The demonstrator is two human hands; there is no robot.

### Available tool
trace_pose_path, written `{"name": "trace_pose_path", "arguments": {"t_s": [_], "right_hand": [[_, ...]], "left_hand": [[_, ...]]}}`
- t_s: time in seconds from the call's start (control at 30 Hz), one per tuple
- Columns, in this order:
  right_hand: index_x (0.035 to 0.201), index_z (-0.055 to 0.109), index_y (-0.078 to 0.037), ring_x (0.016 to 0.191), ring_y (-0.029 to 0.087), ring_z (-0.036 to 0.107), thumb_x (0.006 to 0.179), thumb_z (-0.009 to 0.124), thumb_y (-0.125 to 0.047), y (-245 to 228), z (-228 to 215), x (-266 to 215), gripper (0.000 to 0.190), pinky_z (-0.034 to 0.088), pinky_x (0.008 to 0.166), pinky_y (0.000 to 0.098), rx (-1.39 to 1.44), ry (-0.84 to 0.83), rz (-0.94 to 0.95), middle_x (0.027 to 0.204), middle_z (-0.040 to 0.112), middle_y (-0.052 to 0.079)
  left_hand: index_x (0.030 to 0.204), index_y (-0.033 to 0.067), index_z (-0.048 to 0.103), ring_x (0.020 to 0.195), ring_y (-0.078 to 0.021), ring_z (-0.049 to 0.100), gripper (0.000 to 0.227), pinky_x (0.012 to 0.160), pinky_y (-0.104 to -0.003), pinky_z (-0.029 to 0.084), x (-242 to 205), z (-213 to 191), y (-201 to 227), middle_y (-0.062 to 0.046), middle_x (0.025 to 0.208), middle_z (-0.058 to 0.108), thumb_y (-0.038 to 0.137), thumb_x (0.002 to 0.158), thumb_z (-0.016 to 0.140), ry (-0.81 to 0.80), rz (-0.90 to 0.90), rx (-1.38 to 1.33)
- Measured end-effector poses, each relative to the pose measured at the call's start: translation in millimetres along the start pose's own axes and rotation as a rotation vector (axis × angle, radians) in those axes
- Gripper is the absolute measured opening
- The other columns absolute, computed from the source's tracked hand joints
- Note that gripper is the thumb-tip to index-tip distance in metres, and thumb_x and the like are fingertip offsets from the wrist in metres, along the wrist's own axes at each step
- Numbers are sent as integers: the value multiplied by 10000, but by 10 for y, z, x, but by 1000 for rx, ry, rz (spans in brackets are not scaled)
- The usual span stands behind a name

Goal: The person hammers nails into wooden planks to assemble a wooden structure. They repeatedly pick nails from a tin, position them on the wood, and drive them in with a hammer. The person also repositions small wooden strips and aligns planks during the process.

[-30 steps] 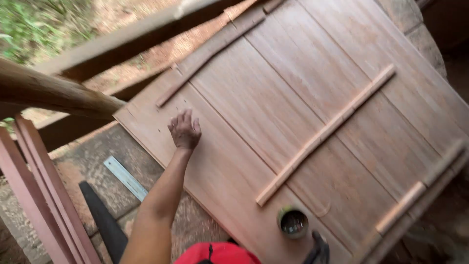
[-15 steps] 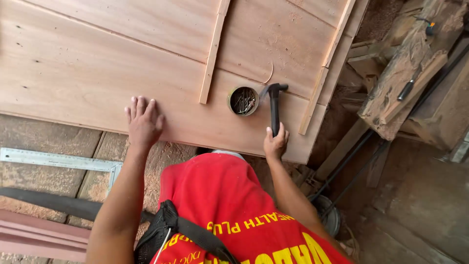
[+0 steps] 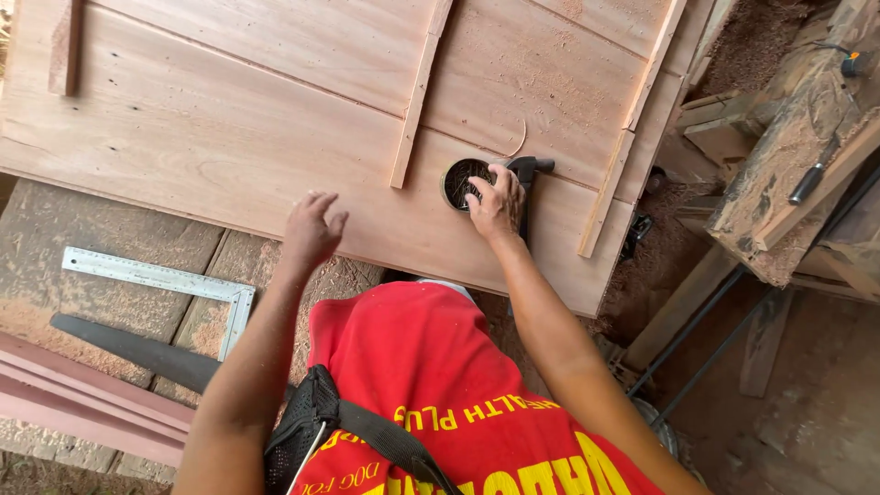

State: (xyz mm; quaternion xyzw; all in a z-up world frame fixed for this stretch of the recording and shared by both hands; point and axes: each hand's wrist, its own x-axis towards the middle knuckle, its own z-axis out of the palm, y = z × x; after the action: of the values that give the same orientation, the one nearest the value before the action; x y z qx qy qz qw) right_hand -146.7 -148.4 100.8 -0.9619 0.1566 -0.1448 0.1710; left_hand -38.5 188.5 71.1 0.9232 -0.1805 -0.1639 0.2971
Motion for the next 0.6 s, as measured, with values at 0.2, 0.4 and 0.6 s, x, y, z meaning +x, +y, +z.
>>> {"name": "trace_pose_path", "arguments": {"t_s": [0.2,0.4,0.6], "right_hand": [[1173,771,-206,1344,350,448,793,839,-171,37,54,-81,388,360,1094,536,-37,-65,-45,1451,473,120],[1085,783,-210,1390,354,393,780,849,-182,22,108,-58,314,310,1124,570,-133,-55,-96,1497,449,121],[926,768,-162,1409,369,378,766,847,-172,110,93,-44,179,309,1125,576,-72,-82,-58,1515,435,136]], "left_hand": [[1327,102,680,1334,-315,553,422,1114,-449,446,-307,310,178,-174,1384,639,327,970,696,9,-9,-43],[1276,109,695,1278,-321,572,417,1082,-442,434,-399,508,259,-145,1317,659,335,926,699,0,74,-60],[1283,124,690,1233,-312,584,416,1067,-435,437,-384,329,497,-107,1271,673,336,925,684,-57,84,-68]]}}
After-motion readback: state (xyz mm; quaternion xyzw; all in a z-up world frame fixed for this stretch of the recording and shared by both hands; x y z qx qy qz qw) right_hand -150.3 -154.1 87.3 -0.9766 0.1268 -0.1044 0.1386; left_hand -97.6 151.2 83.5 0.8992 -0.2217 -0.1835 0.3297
